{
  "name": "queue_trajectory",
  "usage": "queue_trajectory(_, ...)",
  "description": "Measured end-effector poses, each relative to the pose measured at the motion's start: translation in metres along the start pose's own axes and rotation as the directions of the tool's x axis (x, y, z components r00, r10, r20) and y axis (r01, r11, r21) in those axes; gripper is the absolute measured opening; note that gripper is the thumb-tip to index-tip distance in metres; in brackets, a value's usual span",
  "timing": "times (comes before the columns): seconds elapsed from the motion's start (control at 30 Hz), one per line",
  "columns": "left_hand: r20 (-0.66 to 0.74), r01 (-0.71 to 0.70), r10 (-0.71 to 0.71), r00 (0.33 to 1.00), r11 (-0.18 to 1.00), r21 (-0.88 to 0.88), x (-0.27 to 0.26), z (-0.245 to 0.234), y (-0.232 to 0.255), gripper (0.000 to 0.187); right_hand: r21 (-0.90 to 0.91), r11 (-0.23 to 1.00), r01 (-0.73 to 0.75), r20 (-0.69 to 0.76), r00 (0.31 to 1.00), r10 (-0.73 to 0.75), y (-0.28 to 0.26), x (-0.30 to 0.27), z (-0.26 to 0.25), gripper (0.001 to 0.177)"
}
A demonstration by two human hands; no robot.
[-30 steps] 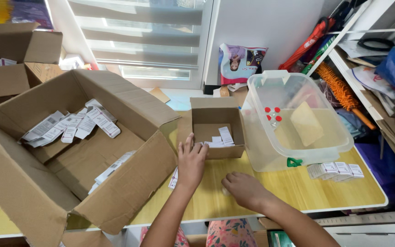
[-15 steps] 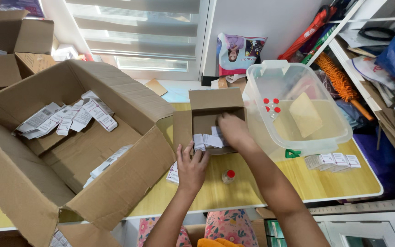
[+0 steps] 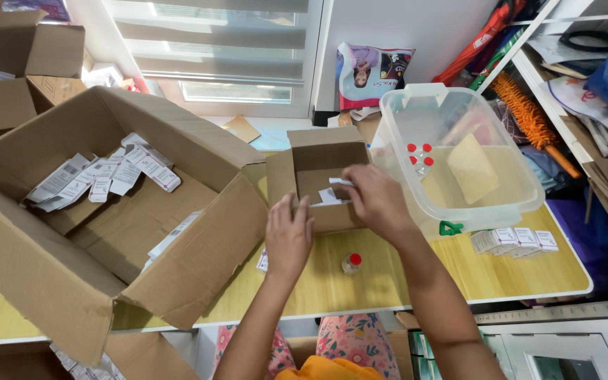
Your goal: The person sits on the floor and packs small white boxes into a larger cardboard box. They pick up boxes from a pile, open them, insert small bottles with red caps, and place the packed boxes into the larger container.
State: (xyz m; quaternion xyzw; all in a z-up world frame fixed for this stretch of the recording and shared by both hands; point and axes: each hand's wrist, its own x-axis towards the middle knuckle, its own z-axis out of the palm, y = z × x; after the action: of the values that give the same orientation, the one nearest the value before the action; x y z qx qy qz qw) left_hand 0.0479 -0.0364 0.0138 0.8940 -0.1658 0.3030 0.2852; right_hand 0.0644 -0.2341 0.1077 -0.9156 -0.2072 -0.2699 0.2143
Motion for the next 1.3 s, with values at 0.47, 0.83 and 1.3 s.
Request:
queue_trajectory(0.47, 0.303, 0.214, -0.209, 0.930, 0.977, 0.015, -0.082, -0.035, -0.023, 0.071, 0.476, 0.831, -0.288, 0.012, 0.947, 0.322, -0.018, -0.095, 0.006, 0.032)
queue_trajectory(0.83, 0.132, 0.260, -0.237, 0.963, 0.944, -0.201, -0.106, -0.020, -0.029, 0.041, 0.262, 0.955, -0.138, -0.119, 0.977, 0.174, -0.038, -0.157, 0.041, 0.039)
queue_trajectory(1.3, 0.128, -0.195, 0.183, 0.975, 0.977, 0.088, -0.117, -0.003, -0.043, 0.060, 0.119, 0.988, -0.100, -0.227, 0.966, 0.125, -0.034, -0.175, 0.068, 0.041)
